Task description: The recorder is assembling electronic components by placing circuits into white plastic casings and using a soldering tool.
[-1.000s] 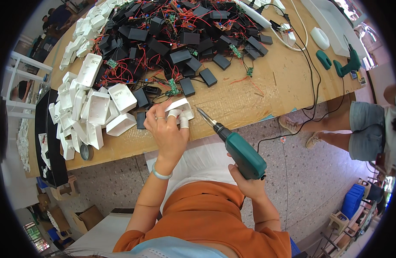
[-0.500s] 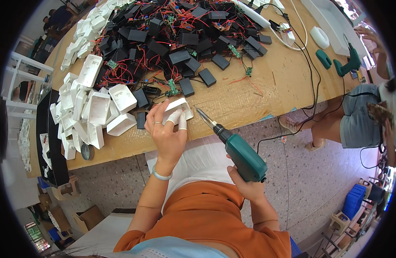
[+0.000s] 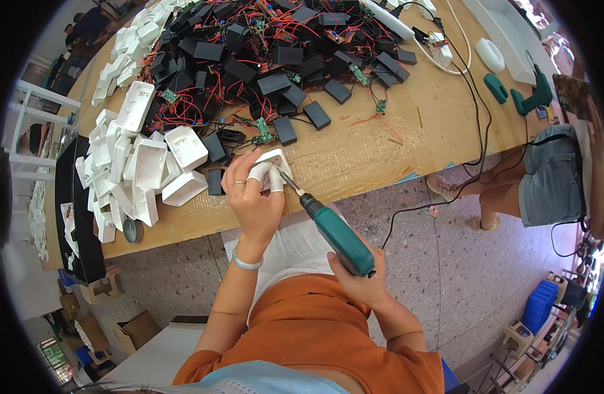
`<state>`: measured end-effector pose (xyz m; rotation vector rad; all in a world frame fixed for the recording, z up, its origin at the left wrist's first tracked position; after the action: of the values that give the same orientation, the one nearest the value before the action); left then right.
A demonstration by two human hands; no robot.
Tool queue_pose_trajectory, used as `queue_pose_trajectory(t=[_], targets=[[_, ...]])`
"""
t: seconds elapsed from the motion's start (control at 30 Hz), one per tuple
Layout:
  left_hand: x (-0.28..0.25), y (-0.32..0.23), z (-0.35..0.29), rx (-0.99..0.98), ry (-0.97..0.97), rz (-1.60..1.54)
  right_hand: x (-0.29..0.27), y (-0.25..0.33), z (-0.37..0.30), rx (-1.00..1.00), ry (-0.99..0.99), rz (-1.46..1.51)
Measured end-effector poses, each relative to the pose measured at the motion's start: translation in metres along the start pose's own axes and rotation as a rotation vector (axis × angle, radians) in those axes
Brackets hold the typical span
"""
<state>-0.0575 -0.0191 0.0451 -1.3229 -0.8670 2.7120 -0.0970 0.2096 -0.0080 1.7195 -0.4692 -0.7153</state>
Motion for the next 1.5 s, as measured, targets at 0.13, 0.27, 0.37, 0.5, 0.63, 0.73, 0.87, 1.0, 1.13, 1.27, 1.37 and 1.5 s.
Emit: queue_pose_trajectory(t=[0.13, 0.27, 0.37, 0.5, 0.63, 0.73, 0.87, 1.0, 1.13, 1.27, 1.37, 1.5], targets=[[0.0, 0.0, -0.001, 0.015, -0.008, 0.015, 0.004, 0.003, 0.007, -0.007, -0.034, -0.044], [0.001, -0.002, -0.001, 0.015, -0.014, 0.035, 0.008, 0.007, 0.013, -0.029, -0.059, -0.017], [0.001, -0.004, -0.001, 0.017, -0.015, 0.06, 0.011, 0.003, 0.015, 0.01, -0.035, -0.012], [0.0, -0.005, -0.001, 0.024, -0.029, 0.084, 0.013, 0.0, 0.015, 0.027, -0.025, -0.022], [0.0, -0.006, -0.002, 0.032, -0.032, 0.092, 0.014, 0.005, 0.017, 0.007, -0.024, -0.042], [0.001, -0.007, -0.001, 0.038, -0.031, 0.099, 0.013, -0.001, 0.017, 0.013, -0.03, -0.022], [0.0, -0.009, -0.001, 0.046, -0.025, 0.107, 0.012, 0.006, 0.018, -0.019, -0.065, 0.013], [0.001, -0.01, -0.001, 0.05, -0.018, 0.12, 0.012, 0.007, 0.019, -0.04, -0.034, -0.021], [0.001, -0.014, -0.001, 0.058, 0.001, 0.142, 0.012, 0.008, 0.018, -0.004, -0.035, 0.017], [0.002, -0.015, -0.002, 0.074, -0.01, 0.144, 0.01, 0.005, 0.018, 0.006, -0.029, -0.013], [0.002, -0.016, -0.002, 0.072, -0.008, 0.149, 0.008, 0.014, 0.018, -0.064, -0.055, -0.106], [0.0, -0.016, -0.002, 0.081, -0.011, 0.161, 0.007, 0.022, 0.019, -0.069, -0.044, -0.112]])
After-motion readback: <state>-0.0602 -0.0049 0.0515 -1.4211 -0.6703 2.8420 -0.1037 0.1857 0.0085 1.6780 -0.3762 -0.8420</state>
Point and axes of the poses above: each hand's wrist, its own z-axis towards the middle knuckle, its own x-axis out of the palm, y = z × x, the point moved 10 cm from there along z, towards the middle knuckle, and after that the axes turned 12 degrees about y, right-handed, at the moved point
